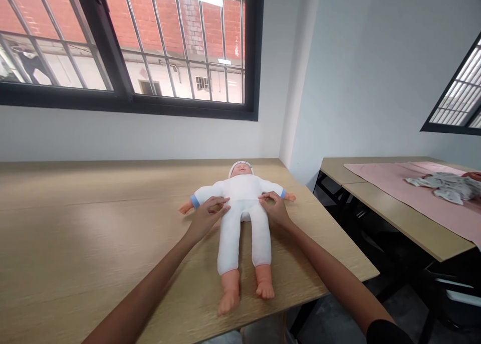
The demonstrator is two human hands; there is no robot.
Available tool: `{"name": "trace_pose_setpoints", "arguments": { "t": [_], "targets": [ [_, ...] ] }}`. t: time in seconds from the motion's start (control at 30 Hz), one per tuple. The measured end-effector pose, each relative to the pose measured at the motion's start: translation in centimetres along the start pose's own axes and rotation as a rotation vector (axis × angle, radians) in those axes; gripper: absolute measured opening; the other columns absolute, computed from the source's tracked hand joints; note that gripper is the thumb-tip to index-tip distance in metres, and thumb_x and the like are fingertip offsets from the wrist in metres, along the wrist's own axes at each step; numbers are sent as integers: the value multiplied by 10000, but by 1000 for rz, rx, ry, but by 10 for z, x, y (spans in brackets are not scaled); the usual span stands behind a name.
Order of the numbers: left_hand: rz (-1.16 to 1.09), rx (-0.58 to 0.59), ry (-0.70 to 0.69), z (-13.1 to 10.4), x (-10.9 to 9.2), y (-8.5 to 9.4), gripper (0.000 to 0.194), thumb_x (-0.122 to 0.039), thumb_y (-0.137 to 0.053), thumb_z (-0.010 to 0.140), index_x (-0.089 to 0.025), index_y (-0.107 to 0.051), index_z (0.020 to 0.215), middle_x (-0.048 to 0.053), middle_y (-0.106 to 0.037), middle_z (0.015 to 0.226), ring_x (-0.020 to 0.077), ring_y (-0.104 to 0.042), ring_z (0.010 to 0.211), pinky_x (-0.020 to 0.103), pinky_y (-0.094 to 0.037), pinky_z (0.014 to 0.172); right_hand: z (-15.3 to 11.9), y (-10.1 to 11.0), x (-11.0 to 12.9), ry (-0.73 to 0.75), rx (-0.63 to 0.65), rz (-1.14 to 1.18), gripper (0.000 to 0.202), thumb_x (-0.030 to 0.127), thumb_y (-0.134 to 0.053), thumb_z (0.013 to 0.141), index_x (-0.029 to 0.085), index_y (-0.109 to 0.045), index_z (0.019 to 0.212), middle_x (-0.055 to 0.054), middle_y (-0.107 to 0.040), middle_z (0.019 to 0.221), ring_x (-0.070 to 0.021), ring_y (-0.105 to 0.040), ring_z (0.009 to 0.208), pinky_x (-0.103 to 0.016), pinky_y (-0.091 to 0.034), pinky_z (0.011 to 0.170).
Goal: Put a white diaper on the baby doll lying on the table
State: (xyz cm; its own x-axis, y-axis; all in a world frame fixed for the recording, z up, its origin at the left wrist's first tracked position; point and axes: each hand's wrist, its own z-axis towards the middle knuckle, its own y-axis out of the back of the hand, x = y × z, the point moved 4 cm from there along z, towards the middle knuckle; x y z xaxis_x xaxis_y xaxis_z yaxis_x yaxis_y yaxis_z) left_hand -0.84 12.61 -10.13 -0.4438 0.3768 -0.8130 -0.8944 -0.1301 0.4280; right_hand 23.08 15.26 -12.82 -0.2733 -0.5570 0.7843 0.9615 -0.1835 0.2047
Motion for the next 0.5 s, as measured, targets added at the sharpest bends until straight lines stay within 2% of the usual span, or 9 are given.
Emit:
{"name": "trace_pose_setpoints", "arguments": {
  "t": [0.5],
  "targets": [
    [-15,28,-5,2,3,0,369,-524,-644,730,-201,-693,903,68,-692,1061,225,-646,940,321,-542,788,-1,-4,-3,44,-4,-11,78,208,-530,755,188,-601,779,-39,-621,846,-177,-572,803,-324,-458,800]
  ]
}}
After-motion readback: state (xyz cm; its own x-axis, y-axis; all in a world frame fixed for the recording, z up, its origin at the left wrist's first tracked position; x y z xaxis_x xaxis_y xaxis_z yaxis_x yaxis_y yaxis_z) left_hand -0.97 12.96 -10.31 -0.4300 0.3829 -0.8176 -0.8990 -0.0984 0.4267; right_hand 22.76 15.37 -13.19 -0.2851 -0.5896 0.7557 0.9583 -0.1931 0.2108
